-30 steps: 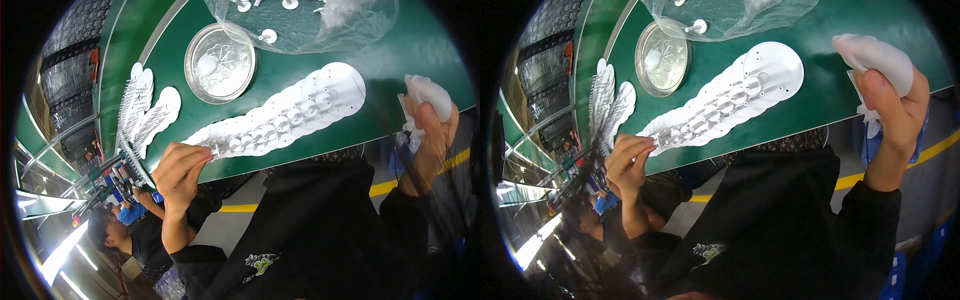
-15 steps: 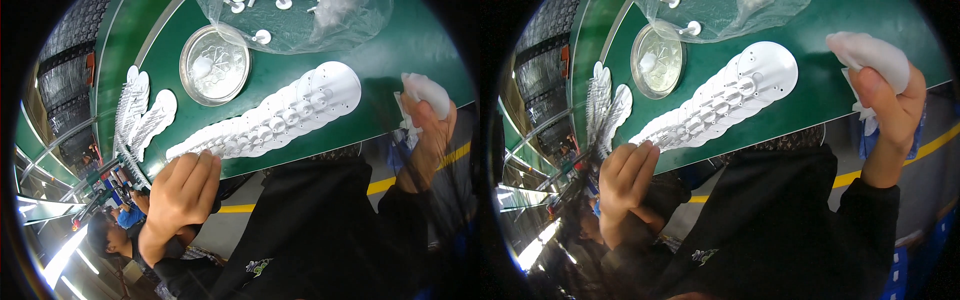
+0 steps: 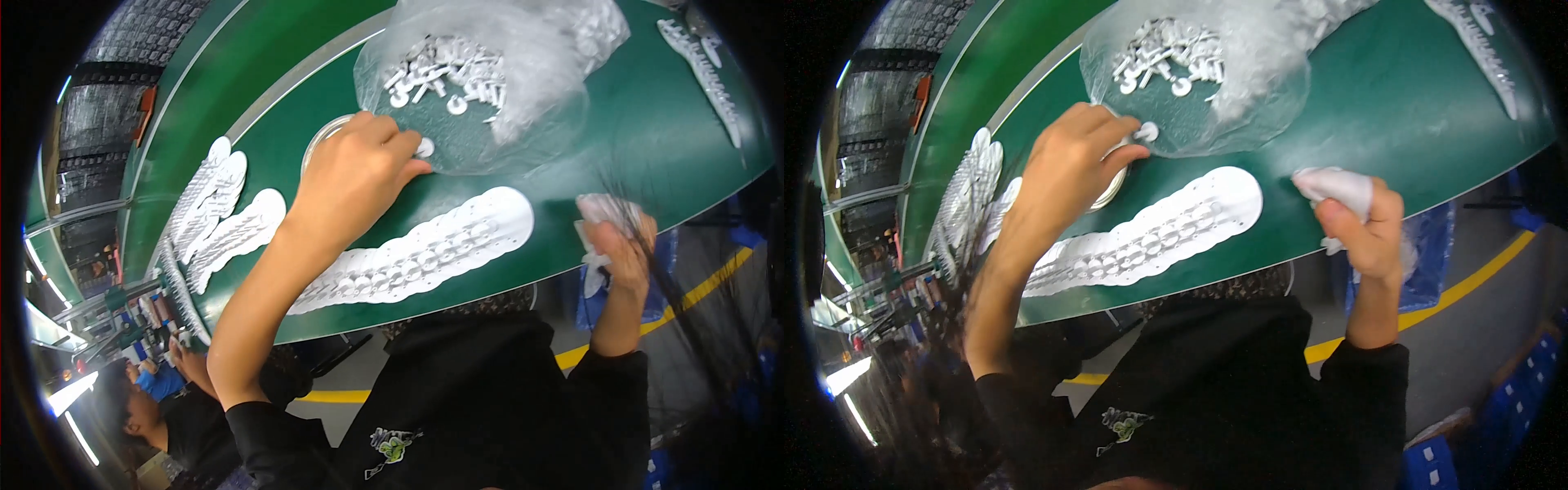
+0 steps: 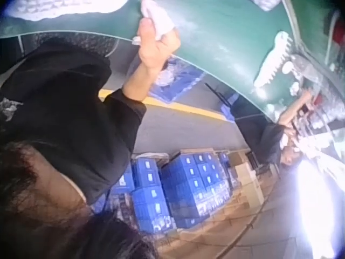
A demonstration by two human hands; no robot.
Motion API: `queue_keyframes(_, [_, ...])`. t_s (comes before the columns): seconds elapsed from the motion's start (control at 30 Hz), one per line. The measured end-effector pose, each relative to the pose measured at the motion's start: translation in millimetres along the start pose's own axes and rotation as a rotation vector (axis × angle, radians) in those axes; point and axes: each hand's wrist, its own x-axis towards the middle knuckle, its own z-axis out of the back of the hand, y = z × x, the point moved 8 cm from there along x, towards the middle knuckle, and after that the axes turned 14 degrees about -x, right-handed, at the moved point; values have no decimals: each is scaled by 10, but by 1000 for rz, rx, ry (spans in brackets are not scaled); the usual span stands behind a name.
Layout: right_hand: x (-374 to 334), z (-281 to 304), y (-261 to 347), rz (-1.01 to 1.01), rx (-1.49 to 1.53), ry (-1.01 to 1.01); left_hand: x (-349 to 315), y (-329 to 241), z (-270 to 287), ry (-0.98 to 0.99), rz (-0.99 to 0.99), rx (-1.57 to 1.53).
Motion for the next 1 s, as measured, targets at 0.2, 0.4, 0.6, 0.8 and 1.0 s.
queue_keyframes(0.2, [303, -177, 88, -104, 271, 48, -5, 10, 250, -157, 2, -138])
queue_keyframes(0.4, [945, -729, 1095, 244, -57, 283, -612, -186, 918, -595, 59, -509])
queue_keyframes(0.6, [1293, -1676, 1342, 162, 20, 564, -1066, -122, 1129, -904, -76, -363])
queue_keyframes(0.8, [1359, -2030, 1475, 309, -36, 555, -1344, 50, 1178, -1000, -71, -378])
queue_keyframes(1.0, [1370, -2053, 1578, 489, -184, 530, -1386, 197, 1123, -1019, 39, -397])
